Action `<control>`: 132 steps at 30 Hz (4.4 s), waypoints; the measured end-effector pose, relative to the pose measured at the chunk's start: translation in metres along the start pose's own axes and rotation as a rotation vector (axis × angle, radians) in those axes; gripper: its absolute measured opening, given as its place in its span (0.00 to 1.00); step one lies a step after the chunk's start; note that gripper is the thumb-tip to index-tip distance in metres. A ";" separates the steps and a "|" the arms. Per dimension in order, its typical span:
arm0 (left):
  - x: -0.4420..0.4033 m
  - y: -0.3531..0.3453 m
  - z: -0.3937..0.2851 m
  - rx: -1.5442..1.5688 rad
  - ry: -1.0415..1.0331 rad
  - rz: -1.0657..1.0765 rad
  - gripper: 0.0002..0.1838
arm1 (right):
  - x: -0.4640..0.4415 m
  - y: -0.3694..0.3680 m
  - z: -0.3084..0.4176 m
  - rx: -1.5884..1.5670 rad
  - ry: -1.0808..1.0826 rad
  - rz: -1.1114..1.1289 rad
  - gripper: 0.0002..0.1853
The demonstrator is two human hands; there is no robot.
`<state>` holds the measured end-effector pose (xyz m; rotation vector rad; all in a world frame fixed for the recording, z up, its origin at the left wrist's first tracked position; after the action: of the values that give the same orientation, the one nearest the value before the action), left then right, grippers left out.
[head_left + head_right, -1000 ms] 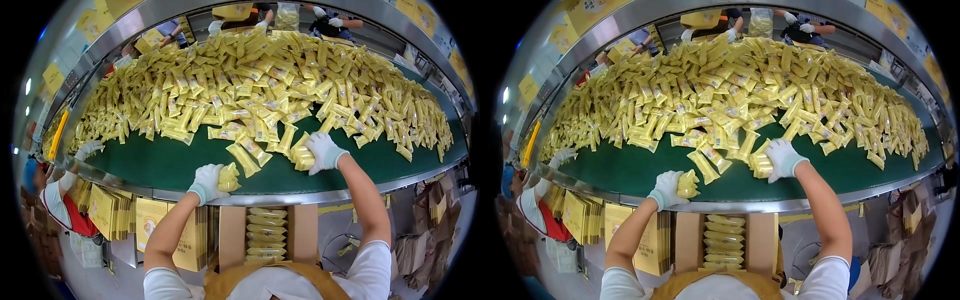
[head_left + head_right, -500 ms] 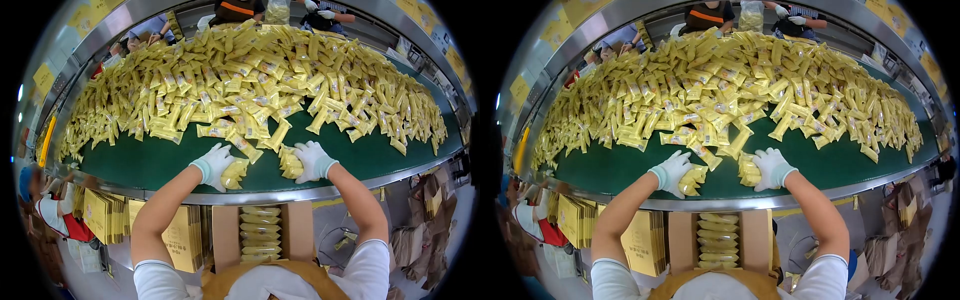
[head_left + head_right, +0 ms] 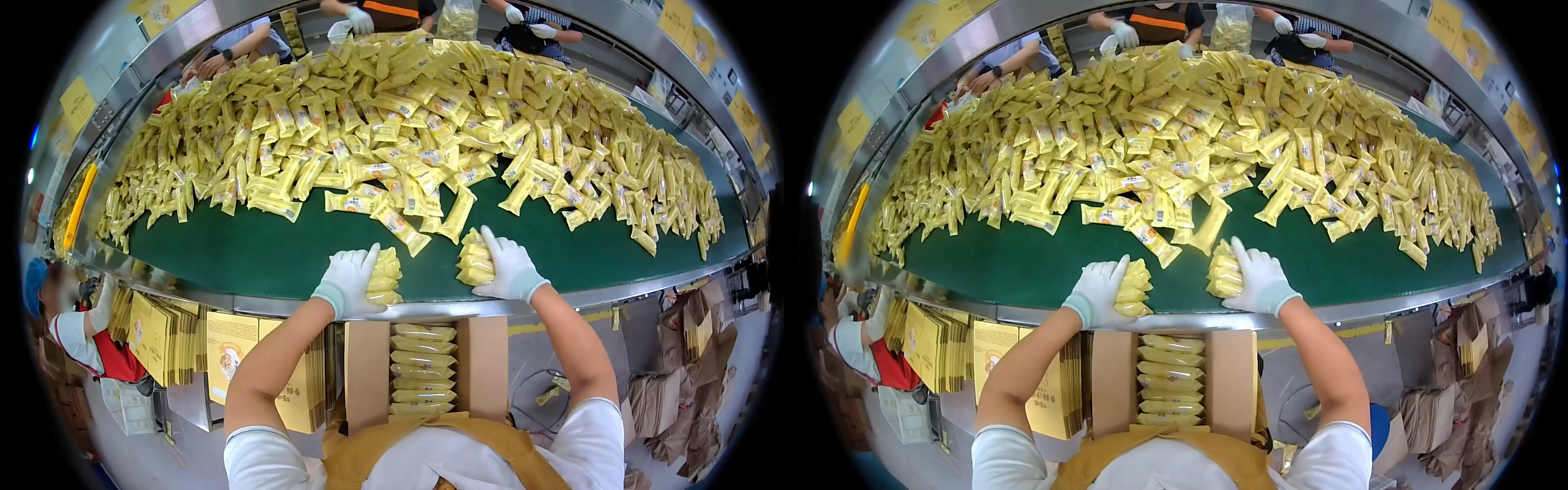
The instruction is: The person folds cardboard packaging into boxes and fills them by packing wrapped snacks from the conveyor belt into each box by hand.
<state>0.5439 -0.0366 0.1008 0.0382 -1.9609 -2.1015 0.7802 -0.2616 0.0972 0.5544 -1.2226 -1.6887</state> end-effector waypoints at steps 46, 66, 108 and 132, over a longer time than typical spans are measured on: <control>0.049 0.022 -0.148 -0.015 -0.425 0.223 0.55 | 0.135 -0.019 0.180 0.220 0.526 0.973 0.31; -0.159 0.013 0.006 0.133 0.409 0.024 0.57 | -0.194 0.002 0.034 -0.271 -0.219 -0.252 0.57; -0.044 0.002 0.015 0.288 0.630 0.065 0.30 | 0.049 0.004 -0.131 -0.326 -0.387 -0.635 0.33; -0.114 0.010 -0.117 0.055 -0.453 0.067 0.19 | -0.008 0.002 -0.013 -0.219 -0.007 -0.083 0.21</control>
<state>0.6790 -0.1274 0.0827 -0.5293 -2.2236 -2.1516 0.7951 -0.2607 0.0924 0.4706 -1.0146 -1.8685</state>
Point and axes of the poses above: each hand's wrist, its own x-axis away from the middle knuckle, its own y-axis out of the back of the hand, z = x × y, the point moved 3 cm from there along -x, towards the middle knuckle, and after that the axes turned 9 degrees about -x, right-handed, at the moved point
